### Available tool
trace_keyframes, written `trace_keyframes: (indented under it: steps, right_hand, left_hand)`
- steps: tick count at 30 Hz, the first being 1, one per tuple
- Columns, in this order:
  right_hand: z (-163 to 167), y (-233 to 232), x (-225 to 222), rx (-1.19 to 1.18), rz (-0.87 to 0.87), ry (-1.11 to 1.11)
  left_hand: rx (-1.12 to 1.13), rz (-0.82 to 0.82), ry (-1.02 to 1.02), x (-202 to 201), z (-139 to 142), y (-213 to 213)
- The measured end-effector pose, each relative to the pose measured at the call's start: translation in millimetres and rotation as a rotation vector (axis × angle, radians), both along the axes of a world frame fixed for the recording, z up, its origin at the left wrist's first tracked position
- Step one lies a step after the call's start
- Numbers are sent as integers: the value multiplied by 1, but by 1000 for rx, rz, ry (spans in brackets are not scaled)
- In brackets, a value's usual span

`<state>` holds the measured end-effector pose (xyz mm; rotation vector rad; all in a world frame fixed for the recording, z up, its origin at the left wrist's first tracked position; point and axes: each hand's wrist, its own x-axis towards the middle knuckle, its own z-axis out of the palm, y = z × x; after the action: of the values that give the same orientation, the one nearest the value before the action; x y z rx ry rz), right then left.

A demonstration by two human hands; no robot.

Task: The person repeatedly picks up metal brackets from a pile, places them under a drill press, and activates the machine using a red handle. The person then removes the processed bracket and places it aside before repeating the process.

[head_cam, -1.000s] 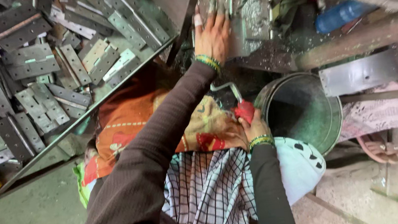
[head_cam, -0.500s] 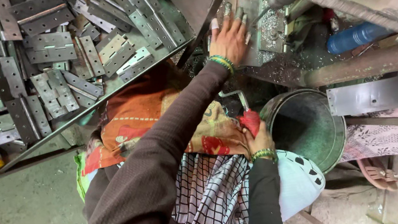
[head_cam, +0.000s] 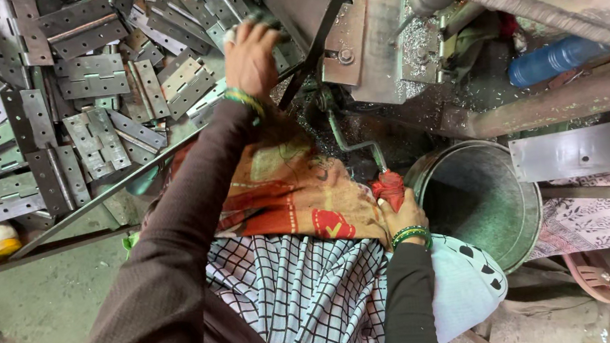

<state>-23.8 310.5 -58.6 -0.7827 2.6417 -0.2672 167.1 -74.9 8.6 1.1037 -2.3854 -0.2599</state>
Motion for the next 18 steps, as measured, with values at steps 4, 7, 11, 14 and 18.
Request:
trace_keyframes:
  steps: [4,7,11,14,18]
  right_hand:
    - [-7,3,-4,14,15,11]
    - [-13,3,-6,36,43,35]
    - [-14,1,-6,35,2,3]
    - [-9,0,-4,34,2,-6]
    - [-2,-2,0,30,6,-2]
  left_hand:
    - [-133,-42,-176,-5,6,-38]
    - [-103,-219,-371,-4,19,-51]
    - [-152,-225,-516,7,35,-61]
    - [-175,-180,-517,25,38,-61]
    - [-51,-37,-341,51,44,-38]
